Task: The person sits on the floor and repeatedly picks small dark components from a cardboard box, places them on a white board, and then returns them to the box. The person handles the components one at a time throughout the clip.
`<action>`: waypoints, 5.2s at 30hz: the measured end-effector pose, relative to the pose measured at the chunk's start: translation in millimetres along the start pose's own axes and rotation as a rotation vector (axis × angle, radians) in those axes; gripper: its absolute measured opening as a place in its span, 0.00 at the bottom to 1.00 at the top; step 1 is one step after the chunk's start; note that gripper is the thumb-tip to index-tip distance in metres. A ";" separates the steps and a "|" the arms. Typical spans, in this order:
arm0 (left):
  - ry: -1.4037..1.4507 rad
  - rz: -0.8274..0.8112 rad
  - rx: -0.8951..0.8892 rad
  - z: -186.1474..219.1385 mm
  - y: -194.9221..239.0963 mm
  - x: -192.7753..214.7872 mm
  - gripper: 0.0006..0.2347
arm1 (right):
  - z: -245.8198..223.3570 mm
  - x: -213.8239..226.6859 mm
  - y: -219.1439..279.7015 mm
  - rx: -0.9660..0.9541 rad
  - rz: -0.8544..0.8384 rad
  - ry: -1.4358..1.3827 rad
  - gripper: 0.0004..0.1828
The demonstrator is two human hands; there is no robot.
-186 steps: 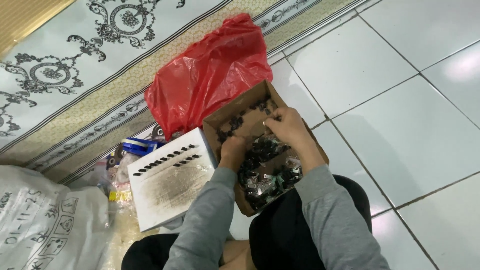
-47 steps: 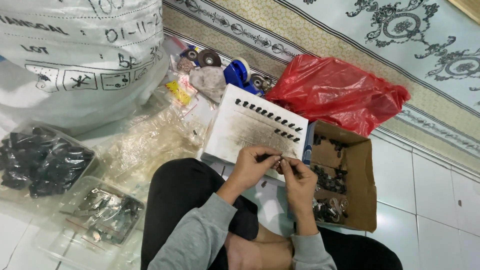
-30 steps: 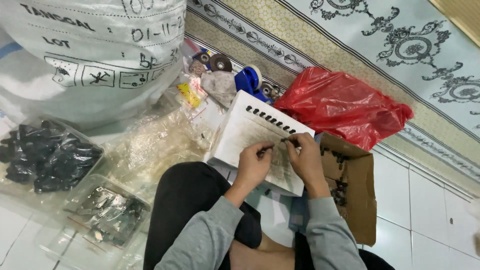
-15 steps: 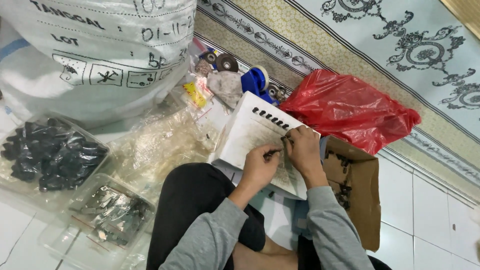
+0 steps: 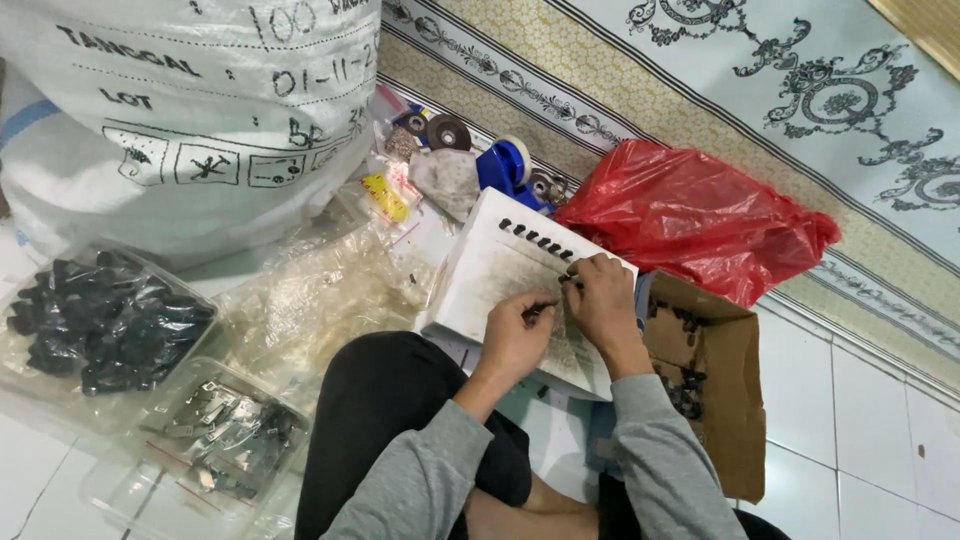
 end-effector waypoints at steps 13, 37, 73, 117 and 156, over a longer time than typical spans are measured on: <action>-0.010 -0.001 -0.029 1.5 3.3 3.8 0.10 | 30.1 53.6 37.0 0.001 0.168 -0.194 0.14; -0.714 -0.196 -0.569 16.8 58.7 -120.4 0.10 | 174.1 -17.1 238.0 -0.702 -0.437 -0.940 0.28; -1.671 -0.716 -0.654 -165.1 -163.1 -360.1 0.12 | 241.5 -8.9 229.9 -0.790 -0.387 -1.271 0.27; -0.735 -0.556 0.177 -198.0 -33.5 -273.8 0.12 | 186.3 -65.4 231.7 -0.687 -0.708 -0.912 0.26; 0.176 -0.295 -0.040 6.4 36.6 -51.3 0.11 | 33.8 42.8 206.0 -0.390 0.200 -1.422 0.09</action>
Point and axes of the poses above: each hand's wrist, its own y-axis away from the middle knuckle, its own x-axis out of the back of the hand, z = x × y, the point moved 3 cm from there along -y, towards the middle knuckle, and after that the axes turned 9 degrees about -z, right-handed, at the moved point
